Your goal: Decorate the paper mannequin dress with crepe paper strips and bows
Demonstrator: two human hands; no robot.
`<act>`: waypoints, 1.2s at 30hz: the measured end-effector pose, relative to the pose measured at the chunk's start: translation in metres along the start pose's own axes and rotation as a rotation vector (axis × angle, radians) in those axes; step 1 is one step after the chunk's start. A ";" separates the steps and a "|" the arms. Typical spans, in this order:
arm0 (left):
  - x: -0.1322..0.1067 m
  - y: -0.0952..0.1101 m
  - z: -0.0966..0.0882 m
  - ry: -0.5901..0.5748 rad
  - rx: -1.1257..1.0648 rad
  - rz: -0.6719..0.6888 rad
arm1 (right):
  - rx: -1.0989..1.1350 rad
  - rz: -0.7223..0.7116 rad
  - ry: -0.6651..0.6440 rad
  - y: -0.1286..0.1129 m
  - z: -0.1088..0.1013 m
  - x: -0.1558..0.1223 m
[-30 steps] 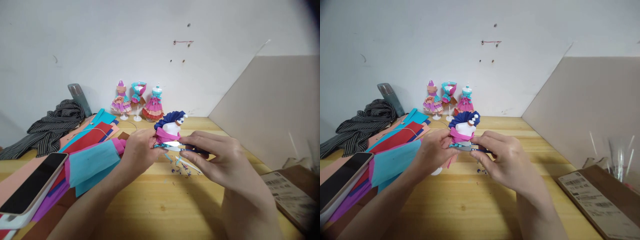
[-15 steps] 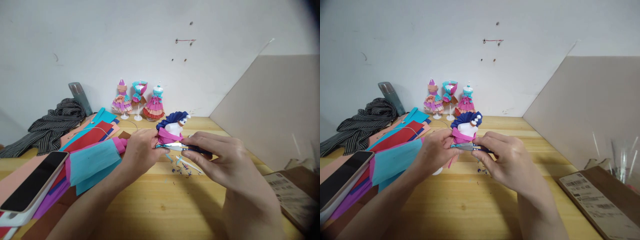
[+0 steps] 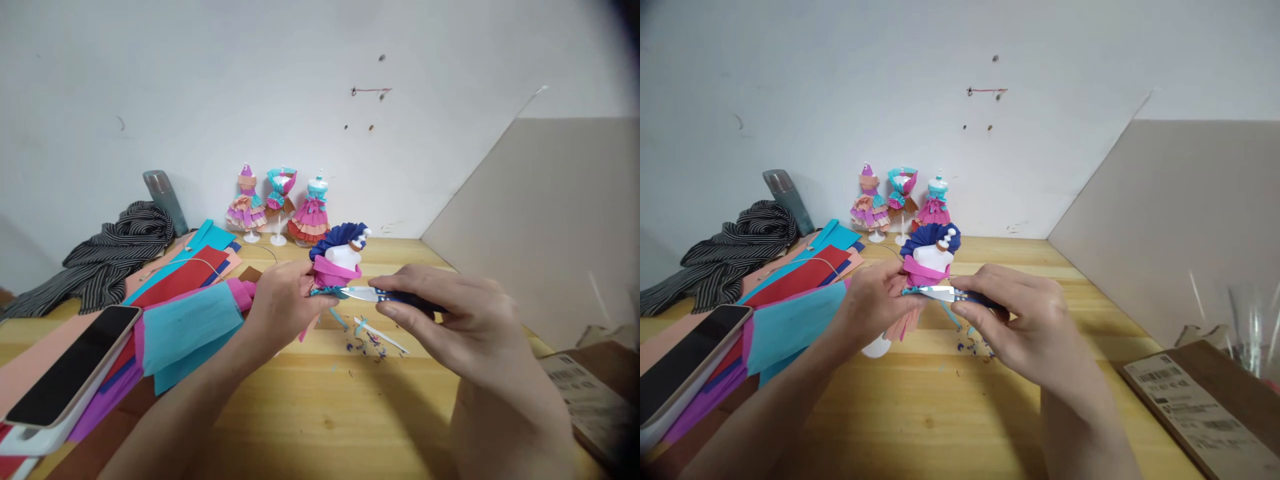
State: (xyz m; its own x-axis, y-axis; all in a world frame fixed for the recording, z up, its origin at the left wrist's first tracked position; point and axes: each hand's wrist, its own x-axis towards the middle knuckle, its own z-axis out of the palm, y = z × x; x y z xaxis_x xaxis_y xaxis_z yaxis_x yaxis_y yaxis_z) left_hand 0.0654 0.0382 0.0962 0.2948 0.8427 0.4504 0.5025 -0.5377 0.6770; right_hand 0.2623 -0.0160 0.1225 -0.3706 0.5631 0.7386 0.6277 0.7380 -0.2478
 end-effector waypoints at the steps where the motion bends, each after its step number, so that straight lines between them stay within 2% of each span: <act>1: 0.002 -0.003 0.002 0.000 -0.084 -0.025 | 0.013 0.008 0.010 -0.001 -0.002 0.000; 5: 0.013 -0.023 0.010 -0.013 -0.600 -0.140 | 0.141 0.065 0.013 0.008 -0.010 0.000; 7: 0.020 -0.031 0.007 0.001 -0.738 -0.213 | 0.334 0.048 -0.077 0.021 -0.009 0.001; 9: 0.026 -0.034 -0.003 0.052 -0.744 -0.293 | 0.517 -0.012 -0.256 0.038 -0.003 0.004; 10: 0.027 -0.034 -0.010 0.090 -0.724 -0.321 | 0.461 0.001 -0.304 0.045 0.002 0.006; 11: 0.029 -0.035 -0.019 0.131 -0.707 -0.340 | 0.257 0.136 -0.278 0.051 0.007 0.008; 12: 0.029 -0.035 -0.027 0.171 -0.697 -0.345 | 0.056 0.235 -0.142 0.054 0.011 0.010; 13: 0.029 -0.036 -0.036 0.216 -0.684 -0.337 | -0.066 0.281 -0.084 0.056 0.015 0.011; 16: 0.028 -0.040 -0.057 0.339 -0.667 -0.323 | -0.200 0.238 -0.050 0.053 0.018 0.012; 19: 0.028 -0.044 -0.064 0.408 -0.676 -0.313 | -0.268 0.224 -0.054 0.044 0.013 0.010; 22: 0.027 -0.040 -0.054 0.374 -0.658 -0.327 | -0.241 0.199 -0.059 0.036 0.013 0.008; 26: 0.025 -0.029 -0.025 0.244 -0.717 -0.295 | -0.095 0.078 -0.019 0.022 0.020 0.004; 30: 0.018 -0.020 0.000 0.096 -0.801 -0.270 | -0.057 0.113 -0.027 0.006 0.022 0.003; 36: 0.002 -0.010 0.012 -0.062 -0.525 -0.159 | -0.040 0.080 -0.122 -0.004 0.010 0.002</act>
State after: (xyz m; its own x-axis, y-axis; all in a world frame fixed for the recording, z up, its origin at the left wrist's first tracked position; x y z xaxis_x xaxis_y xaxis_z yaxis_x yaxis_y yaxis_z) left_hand 0.0710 0.0457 0.0832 0.3040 0.9060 0.2945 0.0766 -0.3314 0.9404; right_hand 0.2519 -0.0138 0.1190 -0.3974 0.6624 0.6351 0.6843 0.6750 -0.2757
